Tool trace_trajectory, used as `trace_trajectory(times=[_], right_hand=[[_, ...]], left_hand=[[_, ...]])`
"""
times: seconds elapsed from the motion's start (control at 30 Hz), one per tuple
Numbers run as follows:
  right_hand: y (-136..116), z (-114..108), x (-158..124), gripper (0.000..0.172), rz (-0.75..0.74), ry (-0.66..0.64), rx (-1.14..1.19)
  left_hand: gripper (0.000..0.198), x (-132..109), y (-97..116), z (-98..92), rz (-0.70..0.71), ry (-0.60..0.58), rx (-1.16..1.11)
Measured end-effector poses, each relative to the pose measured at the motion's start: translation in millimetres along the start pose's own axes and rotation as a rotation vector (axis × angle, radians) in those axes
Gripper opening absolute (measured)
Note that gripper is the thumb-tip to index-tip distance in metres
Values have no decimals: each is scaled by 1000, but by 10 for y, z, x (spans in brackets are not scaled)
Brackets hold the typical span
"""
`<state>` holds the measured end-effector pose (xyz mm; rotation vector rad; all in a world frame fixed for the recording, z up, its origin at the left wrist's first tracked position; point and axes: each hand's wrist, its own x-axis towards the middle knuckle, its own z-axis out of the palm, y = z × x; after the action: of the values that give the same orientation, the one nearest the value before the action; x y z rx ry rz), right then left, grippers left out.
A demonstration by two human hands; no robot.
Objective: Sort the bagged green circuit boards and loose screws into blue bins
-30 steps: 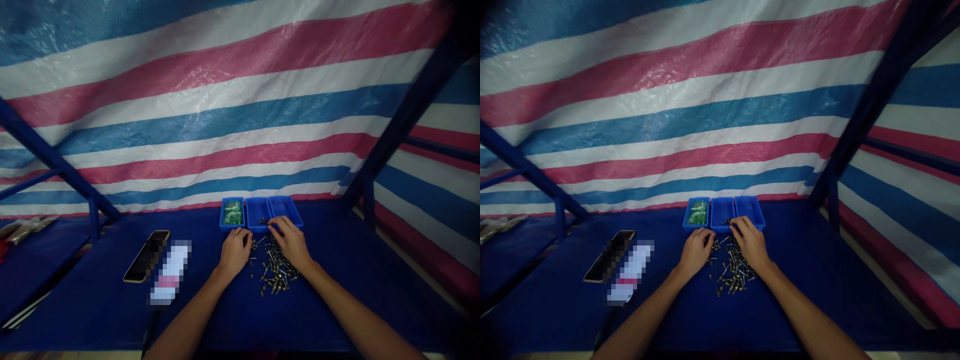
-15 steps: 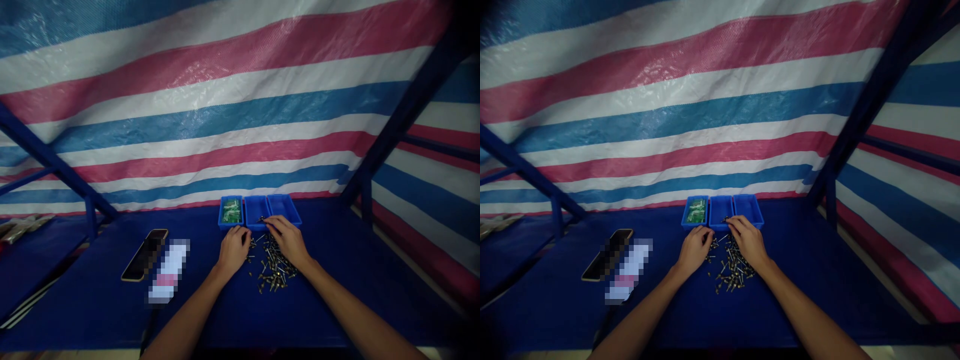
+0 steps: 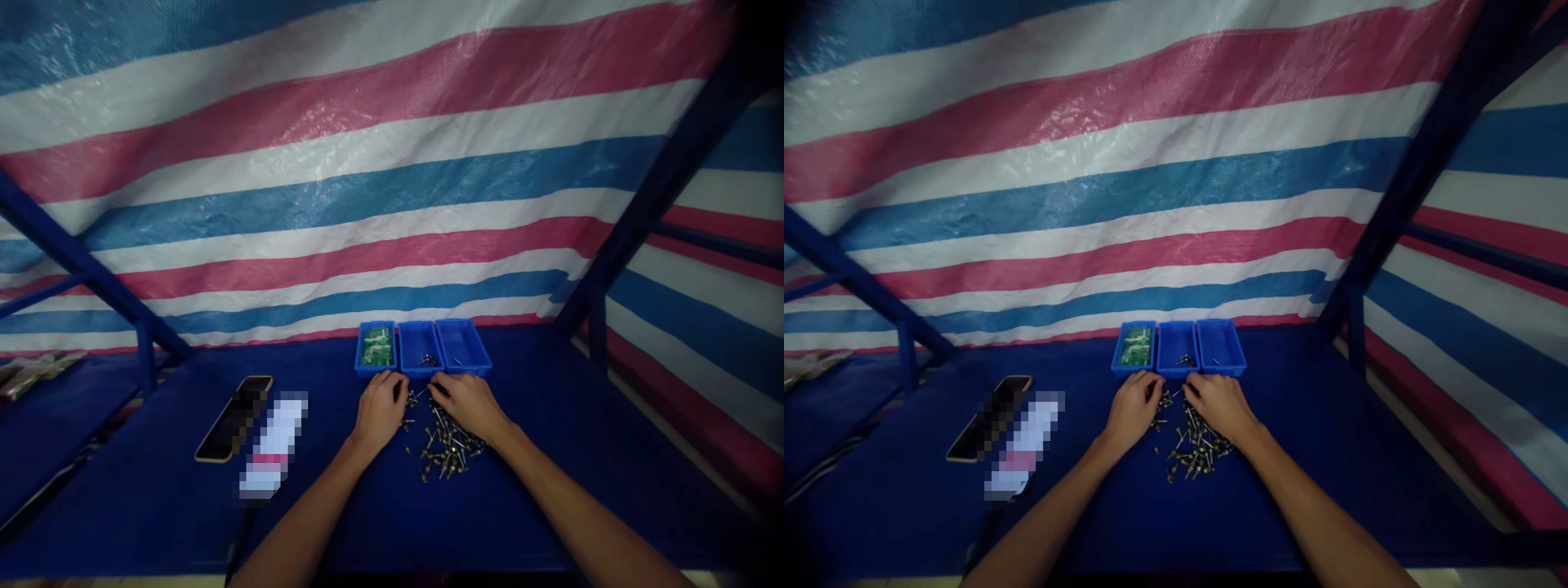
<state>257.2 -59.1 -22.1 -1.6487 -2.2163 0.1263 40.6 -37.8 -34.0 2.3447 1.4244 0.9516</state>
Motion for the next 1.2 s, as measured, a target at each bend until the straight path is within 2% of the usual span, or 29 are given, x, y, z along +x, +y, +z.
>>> trace_trajectory(times=[0.2,0.43,0.67,0.93,1.2], right_hand=[[-1,-36,7,21,60,-50,-78],[6,-51,5,19,52,-130,-82],[-17,-15,2,14,36,-113,-21],[24,56,-4,27,29,30,102],[45,76,6,31,31,66,192]], left_hand=[[21,0,6,-7,4,0,-8],[20,2,14,-16,-3,-7,-2],[20,5,29,-29,5,-18,0],[13,-11,12,-22,16,-46,-22],[18,-34,30,-41,155,-152,-84]])
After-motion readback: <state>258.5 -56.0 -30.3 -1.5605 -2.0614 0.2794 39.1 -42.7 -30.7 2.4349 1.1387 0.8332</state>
